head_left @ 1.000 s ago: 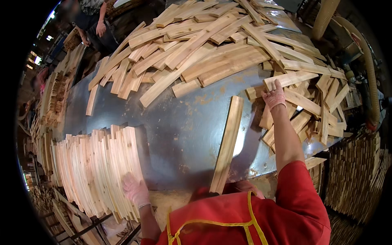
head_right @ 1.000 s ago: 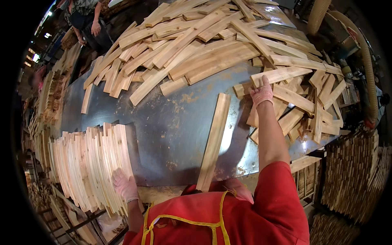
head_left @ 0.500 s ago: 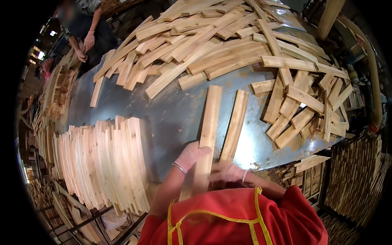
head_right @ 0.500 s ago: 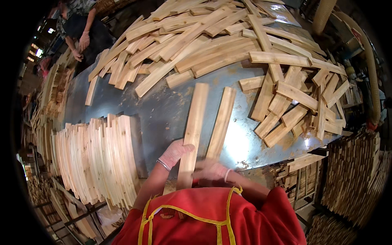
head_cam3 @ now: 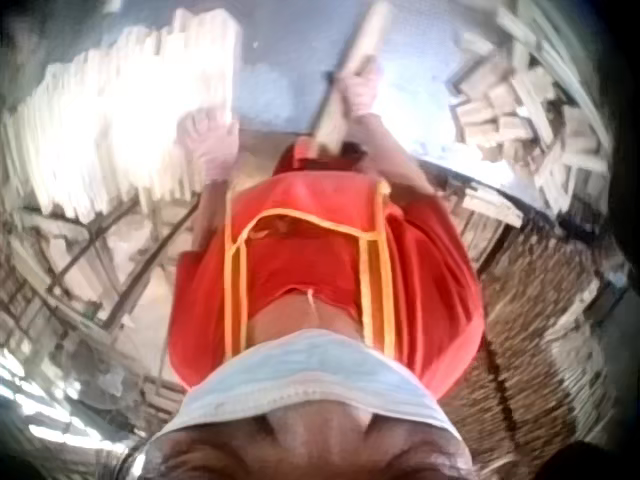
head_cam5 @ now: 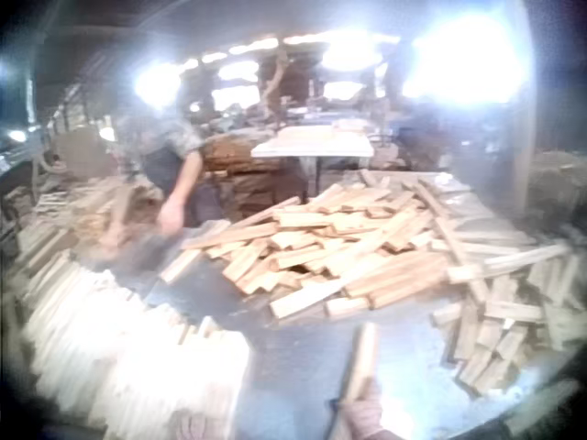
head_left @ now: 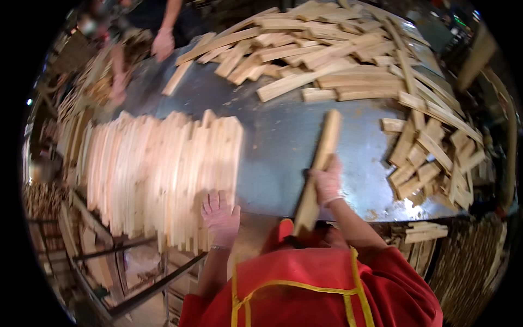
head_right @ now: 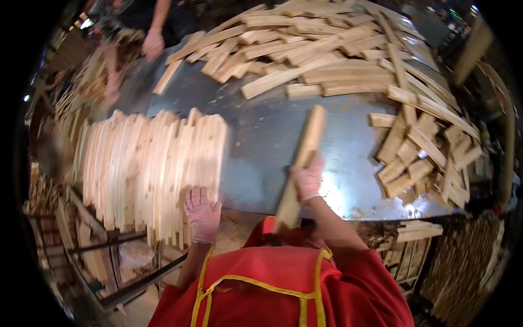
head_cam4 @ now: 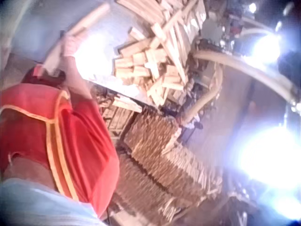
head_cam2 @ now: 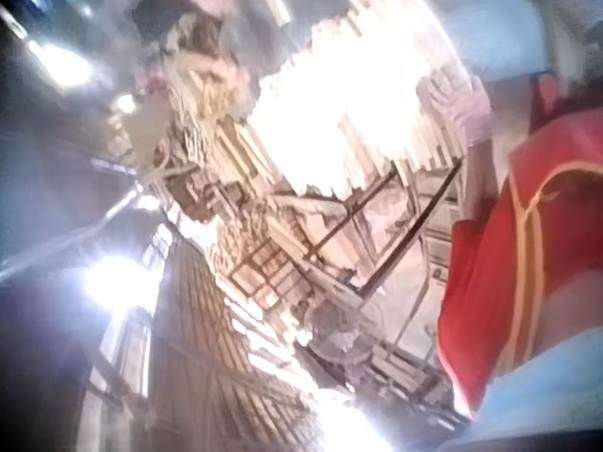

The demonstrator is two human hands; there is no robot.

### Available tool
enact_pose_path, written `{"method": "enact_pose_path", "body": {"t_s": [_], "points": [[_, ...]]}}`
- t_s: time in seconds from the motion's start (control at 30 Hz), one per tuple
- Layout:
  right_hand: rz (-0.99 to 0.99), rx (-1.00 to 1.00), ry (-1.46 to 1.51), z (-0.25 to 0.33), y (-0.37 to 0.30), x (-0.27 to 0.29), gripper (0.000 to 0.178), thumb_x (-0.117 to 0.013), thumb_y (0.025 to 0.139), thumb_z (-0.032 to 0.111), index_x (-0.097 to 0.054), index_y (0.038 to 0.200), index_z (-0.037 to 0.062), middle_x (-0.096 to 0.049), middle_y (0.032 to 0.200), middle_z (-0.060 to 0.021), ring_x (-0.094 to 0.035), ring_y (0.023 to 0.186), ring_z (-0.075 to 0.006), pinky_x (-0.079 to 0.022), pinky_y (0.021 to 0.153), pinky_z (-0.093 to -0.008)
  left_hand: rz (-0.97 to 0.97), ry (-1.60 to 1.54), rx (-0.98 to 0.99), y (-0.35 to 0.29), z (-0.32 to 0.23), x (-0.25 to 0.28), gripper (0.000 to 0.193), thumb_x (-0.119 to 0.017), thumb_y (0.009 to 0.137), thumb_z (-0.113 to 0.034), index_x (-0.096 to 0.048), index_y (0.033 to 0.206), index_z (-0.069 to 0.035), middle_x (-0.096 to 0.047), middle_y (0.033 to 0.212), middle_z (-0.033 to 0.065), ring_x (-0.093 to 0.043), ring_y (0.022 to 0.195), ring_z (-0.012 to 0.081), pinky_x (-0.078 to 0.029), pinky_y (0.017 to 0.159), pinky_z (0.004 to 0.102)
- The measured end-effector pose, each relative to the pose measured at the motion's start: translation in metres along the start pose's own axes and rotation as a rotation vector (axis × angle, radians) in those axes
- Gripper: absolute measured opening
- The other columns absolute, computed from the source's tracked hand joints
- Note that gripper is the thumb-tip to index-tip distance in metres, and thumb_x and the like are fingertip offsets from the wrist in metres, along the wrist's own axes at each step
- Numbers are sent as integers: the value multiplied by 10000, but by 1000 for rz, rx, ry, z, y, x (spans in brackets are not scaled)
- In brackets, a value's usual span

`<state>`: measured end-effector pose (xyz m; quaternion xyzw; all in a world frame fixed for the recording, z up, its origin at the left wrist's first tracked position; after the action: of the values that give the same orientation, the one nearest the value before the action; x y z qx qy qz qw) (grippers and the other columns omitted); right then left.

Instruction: The person picks up thin wooden planks from a large pile on a metal table and stacks them neatly on the left side. They handle the planks one by one, aligning them to form a growing stack. The process is repetitive and continues throughout the clip.

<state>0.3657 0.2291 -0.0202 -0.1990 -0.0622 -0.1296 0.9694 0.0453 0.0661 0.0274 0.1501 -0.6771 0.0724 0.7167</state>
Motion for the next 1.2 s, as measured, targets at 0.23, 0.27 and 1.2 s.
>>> {"method": "enact_pose_path", "body": {"t_s": [0.23,0.27,1.2], "points": [[566,-73,-32,25,-109,-110,786,-836,794,174,-515,1483,-27,-671,1320,-261,-659,1192,-411,-537,1029,-440,351,-172,-161,25,-64,27,762,-721,912,-444,-532,1510,-9,-445,1628,155,-389,1503,399,-302,1257,548],[724,-165,-5,35,-122,-110,770,-827,811,209,-526,1484,-12,-673,1327,-256,-652,1207,-406,-525,1047,-436,356,-109,-95,20,-58,21,773,-715,914,-427,-509,1530,-9,-436,1637,152,-383,1509,396,-295,1261,545],[887,933,-1722,121,175,160,611,-786,900,361,-551,1454,252,-732,1059,-65,-709,1067,-273,-524,898,-473,118,-165,-363,44,-286,55,978,-874,743,-410,-466,1575,-97,-532,1524,190,-503,1417,408,-413,1179,546]]}}
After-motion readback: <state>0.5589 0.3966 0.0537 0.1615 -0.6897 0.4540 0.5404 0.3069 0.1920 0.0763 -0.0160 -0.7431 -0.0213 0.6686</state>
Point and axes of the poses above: each hand's wrist, its own y-axis towards the middle knuckle, its own x-axis out of the back of the hand, z = x × y, the point moved 3 cm from there along y, towards the middle knuckle
